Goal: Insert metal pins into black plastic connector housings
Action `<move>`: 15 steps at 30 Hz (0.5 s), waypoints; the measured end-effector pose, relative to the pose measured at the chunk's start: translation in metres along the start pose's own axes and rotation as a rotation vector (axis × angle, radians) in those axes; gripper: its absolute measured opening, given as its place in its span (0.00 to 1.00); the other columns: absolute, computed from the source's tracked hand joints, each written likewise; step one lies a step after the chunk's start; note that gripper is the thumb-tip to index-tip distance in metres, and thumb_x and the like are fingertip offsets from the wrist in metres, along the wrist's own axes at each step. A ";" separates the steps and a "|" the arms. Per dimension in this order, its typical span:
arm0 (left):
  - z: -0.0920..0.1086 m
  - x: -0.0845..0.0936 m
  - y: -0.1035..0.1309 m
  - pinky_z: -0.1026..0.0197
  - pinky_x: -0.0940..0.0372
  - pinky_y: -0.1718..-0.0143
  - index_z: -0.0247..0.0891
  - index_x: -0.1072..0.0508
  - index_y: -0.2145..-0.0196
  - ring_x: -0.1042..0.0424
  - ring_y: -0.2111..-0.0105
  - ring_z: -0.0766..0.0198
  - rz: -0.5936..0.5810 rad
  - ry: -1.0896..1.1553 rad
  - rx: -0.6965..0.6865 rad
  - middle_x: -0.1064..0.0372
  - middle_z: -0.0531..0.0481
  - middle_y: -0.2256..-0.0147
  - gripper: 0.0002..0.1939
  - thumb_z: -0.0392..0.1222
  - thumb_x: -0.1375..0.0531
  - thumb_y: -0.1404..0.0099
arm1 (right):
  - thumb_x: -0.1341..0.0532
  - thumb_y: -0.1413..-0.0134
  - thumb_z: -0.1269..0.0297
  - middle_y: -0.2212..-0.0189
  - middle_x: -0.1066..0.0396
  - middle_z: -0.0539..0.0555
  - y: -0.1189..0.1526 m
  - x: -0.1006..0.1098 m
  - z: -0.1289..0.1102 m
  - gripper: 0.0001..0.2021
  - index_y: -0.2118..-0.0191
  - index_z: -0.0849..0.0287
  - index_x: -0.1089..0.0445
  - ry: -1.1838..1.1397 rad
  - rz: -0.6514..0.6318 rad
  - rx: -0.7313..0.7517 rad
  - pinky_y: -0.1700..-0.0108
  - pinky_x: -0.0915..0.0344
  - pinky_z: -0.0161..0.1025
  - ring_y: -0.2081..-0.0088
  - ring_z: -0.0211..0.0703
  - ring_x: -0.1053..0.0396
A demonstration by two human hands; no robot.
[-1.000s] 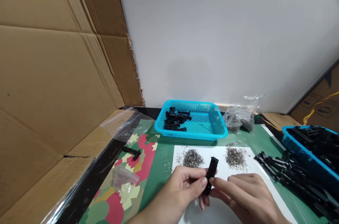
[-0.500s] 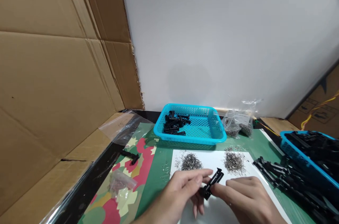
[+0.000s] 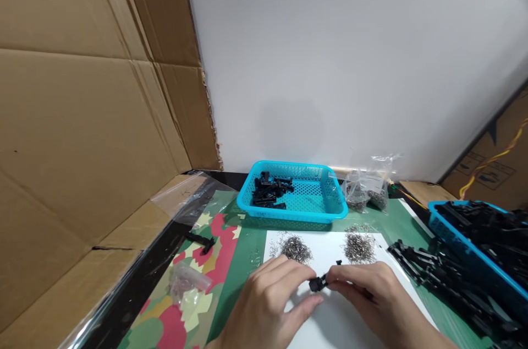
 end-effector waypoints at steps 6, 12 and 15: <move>0.001 -0.007 0.003 0.58 0.34 0.67 0.41 0.21 0.57 0.23 0.67 0.58 0.041 -0.062 -0.016 0.20 0.51 0.66 0.05 0.36 0.35 0.29 | 0.41 0.27 0.56 0.82 0.29 0.46 0.005 0.002 0.011 0.15 0.58 0.56 0.18 -0.004 -0.094 -0.218 0.78 0.42 0.33 0.82 0.35 0.36; 0.005 -0.019 0.011 0.58 0.36 0.69 0.41 0.22 0.60 0.25 0.69 0.59 0.081 -0.049 -0.072 0.22 0.54 0.69 0.08 0.30 0.35 0.34 | 0.53 0.22 0.53 0.76 0.26 0.51 0.006 0.023 0.000 0.26 0.52 0.53 0.17 -0.163 0.221 -0.272 0.68 0.32 0.36 0.73 0.40 0.27; 0.008 -0.025 0.013 0.58 0.38 0.71 0.40 0.23 0.64 0.26 0.71 0.59 0.040 -0.076 -0.084 0.24 0.55 0.71 0.06 0.30 0.35 0.35 | 0.54 0.23 0.49 0.65 0.22 0.55 0.004 0.022 -0.007 0.29 0.58 0.53 0.16 -0.233 0.272 -0.253 0.60 0.29 0.38 0.63 0.44 0.23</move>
Point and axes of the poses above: each hand's wrist, its own y-axis away from the middle knuckle, its own x-axis out of the back of the hand, z = x × y, the point moved 6 cm from there along -y, towards the middle knuckle
